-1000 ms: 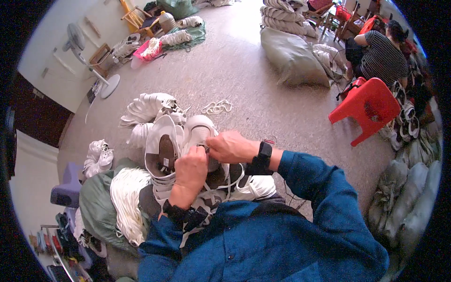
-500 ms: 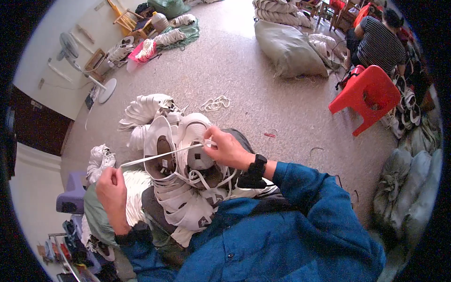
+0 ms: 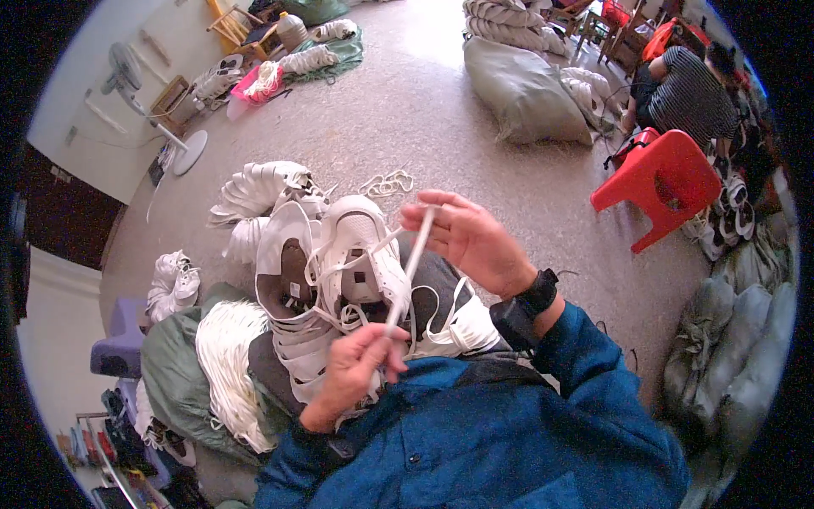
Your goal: Lacing white shoes in a shoe manufacturing environment.
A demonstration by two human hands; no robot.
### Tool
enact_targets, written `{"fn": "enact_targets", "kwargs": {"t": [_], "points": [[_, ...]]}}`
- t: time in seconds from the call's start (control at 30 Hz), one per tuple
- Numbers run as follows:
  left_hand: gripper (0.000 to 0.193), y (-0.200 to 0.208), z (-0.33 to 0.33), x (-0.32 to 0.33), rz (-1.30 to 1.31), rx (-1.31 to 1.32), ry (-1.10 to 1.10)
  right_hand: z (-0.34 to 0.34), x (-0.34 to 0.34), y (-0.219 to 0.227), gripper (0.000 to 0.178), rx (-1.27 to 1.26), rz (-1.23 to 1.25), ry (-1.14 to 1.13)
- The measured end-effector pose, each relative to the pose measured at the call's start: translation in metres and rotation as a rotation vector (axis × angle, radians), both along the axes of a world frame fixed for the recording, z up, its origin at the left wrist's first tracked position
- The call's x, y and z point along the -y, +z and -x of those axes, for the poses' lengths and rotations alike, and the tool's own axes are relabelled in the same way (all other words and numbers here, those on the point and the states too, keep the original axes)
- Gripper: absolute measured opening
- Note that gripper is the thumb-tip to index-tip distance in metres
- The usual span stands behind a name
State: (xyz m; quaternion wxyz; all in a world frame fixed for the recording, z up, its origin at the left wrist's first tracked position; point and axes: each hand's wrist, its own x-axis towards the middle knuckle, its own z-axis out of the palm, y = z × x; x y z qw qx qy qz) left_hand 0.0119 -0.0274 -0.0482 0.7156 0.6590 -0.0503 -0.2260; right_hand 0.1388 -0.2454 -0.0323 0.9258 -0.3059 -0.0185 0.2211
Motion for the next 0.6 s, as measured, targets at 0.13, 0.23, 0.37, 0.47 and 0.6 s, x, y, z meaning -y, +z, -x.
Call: {"fn": "enact_targets", "kwargs": {"t": [0.13, 0.23, 0.37, 0.47, 0.6], "points": [[0.020, 0.033, -0.033, -0.003, 0.227, 0.100, 0.226, 0.017, 0.004, -0.055, 0.014, 0.207, 0.558, 0.136], [0.021, 0.057, -0.070, 0.017, 0.136, 0.203, 0.229, 0.053, -0.020, -0.040, 0.022, 0.368, 0.587, 0.633], [0.031, 0.032, -0.091, 0.035, 0.183, 0.181, 0.204, 0.065, -0.028, -0.032, 0.028, 0.364, 0.400, 0.881], [0.037, 0.012, -0.061, 0.029, 0.089, -0.032, 0.193, 0.041, 0.005, -0.004, 0.035, 0.307, 0.509, 0.484], [0.026, -0.011, -0.007, -0.004, 0.027, -0.140, 0.022, -0.014, 0.060, -0.021, 0.031, 0.294, 0.419, -0.279]]}}
